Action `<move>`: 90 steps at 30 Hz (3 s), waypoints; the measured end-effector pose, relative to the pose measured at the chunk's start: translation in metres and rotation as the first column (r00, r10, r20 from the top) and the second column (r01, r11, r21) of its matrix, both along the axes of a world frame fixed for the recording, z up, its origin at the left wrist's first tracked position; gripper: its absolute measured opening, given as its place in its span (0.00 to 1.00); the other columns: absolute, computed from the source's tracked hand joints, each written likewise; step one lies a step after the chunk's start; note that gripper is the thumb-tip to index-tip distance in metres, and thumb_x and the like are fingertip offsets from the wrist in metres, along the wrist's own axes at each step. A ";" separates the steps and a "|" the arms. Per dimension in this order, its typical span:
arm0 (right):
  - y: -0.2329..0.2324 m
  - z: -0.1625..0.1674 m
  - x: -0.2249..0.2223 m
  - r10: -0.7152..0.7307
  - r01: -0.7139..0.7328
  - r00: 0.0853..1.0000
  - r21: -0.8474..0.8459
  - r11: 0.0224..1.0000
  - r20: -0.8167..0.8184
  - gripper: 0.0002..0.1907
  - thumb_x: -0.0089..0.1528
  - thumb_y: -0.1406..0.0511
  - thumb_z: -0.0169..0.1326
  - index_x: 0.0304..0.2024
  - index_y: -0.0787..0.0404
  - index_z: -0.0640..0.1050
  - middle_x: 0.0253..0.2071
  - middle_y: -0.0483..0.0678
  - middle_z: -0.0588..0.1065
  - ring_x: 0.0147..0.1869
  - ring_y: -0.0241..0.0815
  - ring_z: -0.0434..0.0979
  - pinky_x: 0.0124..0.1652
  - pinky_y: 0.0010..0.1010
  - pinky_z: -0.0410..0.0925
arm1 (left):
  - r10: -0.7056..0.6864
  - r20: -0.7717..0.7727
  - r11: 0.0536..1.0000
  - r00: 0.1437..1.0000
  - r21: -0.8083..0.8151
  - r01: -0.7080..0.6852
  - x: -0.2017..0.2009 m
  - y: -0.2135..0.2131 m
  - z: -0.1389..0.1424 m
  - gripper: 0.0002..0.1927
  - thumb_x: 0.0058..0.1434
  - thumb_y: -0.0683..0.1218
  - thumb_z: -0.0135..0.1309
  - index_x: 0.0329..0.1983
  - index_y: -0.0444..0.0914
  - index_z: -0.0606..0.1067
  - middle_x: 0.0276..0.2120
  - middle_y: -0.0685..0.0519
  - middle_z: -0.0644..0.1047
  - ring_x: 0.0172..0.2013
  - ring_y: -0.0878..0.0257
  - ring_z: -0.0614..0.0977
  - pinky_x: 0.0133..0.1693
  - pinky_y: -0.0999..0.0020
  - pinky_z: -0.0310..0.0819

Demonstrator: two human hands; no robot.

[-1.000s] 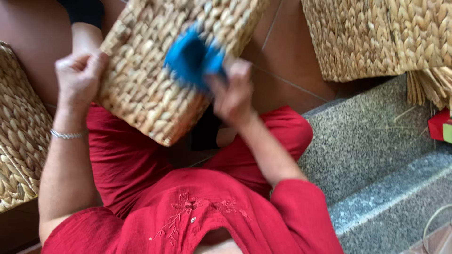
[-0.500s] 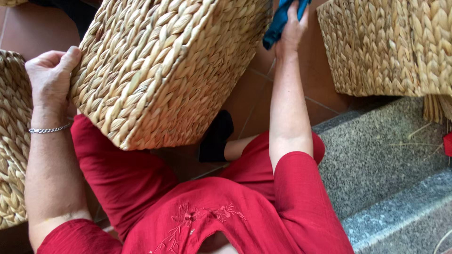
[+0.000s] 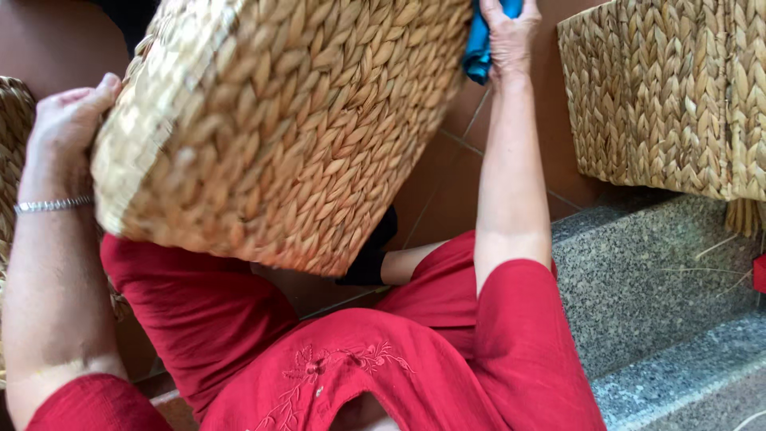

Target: The person sits on the floor and wipes woven water-hyacinth storage baskets one at a time with a blue cloth, turning each basket to clean its sides, top, and interior, then sets it aside and picks up the next basket.

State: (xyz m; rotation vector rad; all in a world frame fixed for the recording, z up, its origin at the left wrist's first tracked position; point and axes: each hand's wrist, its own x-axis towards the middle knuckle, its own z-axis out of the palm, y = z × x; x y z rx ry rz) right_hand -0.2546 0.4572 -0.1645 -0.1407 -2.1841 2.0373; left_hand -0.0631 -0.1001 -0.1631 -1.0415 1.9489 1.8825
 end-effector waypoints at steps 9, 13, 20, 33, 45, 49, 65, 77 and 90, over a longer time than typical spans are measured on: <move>0.068 0.031 0.074 -0.004 -0.125 0.974 0.560 0.819 0.225 0.18 0.66 0.62 0.63 0.55 0.64 0.79 0.43 0.48 0.83 0.43 0.37 0.82 0.47 0.32 0.75 | -0.130 0.003 0.987 0.991 -0.092 0.130 -0.040 -0.015 -0.001 0.18 0.77 0.55 0.53 0.56 0.35 0.73 0.48 0.54 0.76 0.45 0.65 0.75 0.48 0.68 0.69; 0.067 0.017 0.112 -0.040 -0.136 0.955 0.554 0.821 0.294 0.23 0.62 0.59 0.63 0.58 0.61 0.78 0.44 0.50 0.83 0.46 0.41 0.83 0.48 0.36 0.74 | -0.105 -0.062 0.984 0.993 -0.149 0.094 -0.040 -0.013 0.009 0.21 0.78 0.55 0.50 0.61 0.35 0.69 0.53 0.51 0.73 0.51 0.63 0.73 0.54 0.66 0.66; 0.019 0.010 0.137 -0.008 0.032 0.999 0.966 0.258 -0.031 0.24 0.65 0.59 0.61 0.62 0.57 0.75 0.45 0.61 0.74 0.48 0.64 0.74 0.46 0.52 0.68 | -0.082 -0.458 0.913 0.885 -0.391 -0.118 -0.006 0.010 0.021 0.25 0.80 0.57 0.44 0.68 0.35 0.62 0.63 0.47 0.68 0.62 0.58 0.69 0.64 0.61 0.63; -0.181 0.133 0.255 0.711 -0.387 0.620 0.659 0.645 -0.331 0.30 0.61 0.72 0.57 0.67 0.55 0.70 0.46 0.57 0.74 0.49 0.59 0.72 0.53 0.49 0.68 | 0.169 -0.544 0.986 0.822 0.087 -0.145 0.110 0.079 0.000 0.28 0.81 0.56 0.42 0.74 0.33 0.60 0.66 0.47 0.70 0.65 0.61 0.72 0.68 0.65 0.67; -0.015 0.005 0.129 -0.015 0.044 0.999 0.955 0.293 -0.041 0.24 0.65 0.58 0.60 0.62 0.54 0.73 0.43 0.64 0.71 0.44 0.64 0.75 0.41 0.53 0.70 | 0.215 -0.495 0.976 0.842 0.123 -0.177 0.124 0.081 -0.009 0.33 0.78 0.59 0.45 0.75 0.33 0.54 0.69 0.45 0.67 0.68 0.59 0.70 0.69 0.64 0.65; -0.097 0.065 0.168 0.241 -0.155 0.971 0.792 0.590 0.010 0.23 0.70 0.59 0.57 0.65 0.57 0.70 0.46 0.63 0.70 0.45 0.59 0.75 0.42 0.51 0.70 | 0.209 -0.558 0.950 0.803 0.310 -0.032 0.114 0.090 -0.007 0.37 0.77 0.65 0.41 0.73 0.31 0.62 0.67 0.46 0.71 0.65 0.58 0.73 0.69 0.62 0.67; -0.105 0.025 0.048 0.213 -0.073 0.977 0.927 0.368 -0.008 0.09 0.71 0.57 0.54 0.47 0.54 0.78 0.42 0.51 0.77 0.43 0.50 0.81 0.37 0.48 0.72 | 0.171 -0.586 0.983 0.792 0.044 -0.179 0.120 0.093 -0.027 0.34 0.76 0.68 0.41 0.57 0.32 0.69 0.52 0.49 0.76 0.52 0.62 0.76 0.59 0.63 0.72; -0.151 0.143 0.253 0.619 -0.102 0.754 0.891 0.441 -0.220 0.24 0.58 0.69 0.51 0.58 0.69 0.69 0.50 0.64 0.72 0.48 0.62 0.72 0.51 0.56 0.71 | 0.197 -0.582 0.971 0.789 0.225 -0.076 0.116 0.085 -0.033 0.36 0.76 0.67 0.39 0.64 0.32 0.70 0.56 0.47 0.78 0.54 0.59 0.80 0.61 0.62 0.76; -0.010 0.031 0.191 -0.033 0.042 0.999 0.929 0.368 -0.032 0.23 0.67 0.59 0.59 0.64 0.55 0.72 0.44 0.61 0.71 0.45 0.58 0.75 0.44 0.49 0.72 | 0.205 -0.648 0.971 0.734 0.231 -0.067 0.115 0.082 -0.035 0.34 0.80 0.65 0.40 0.64 0.30 0.70 0.58 0.45 0.78 0.56 0.58 0.80 0.64 0.58 0.77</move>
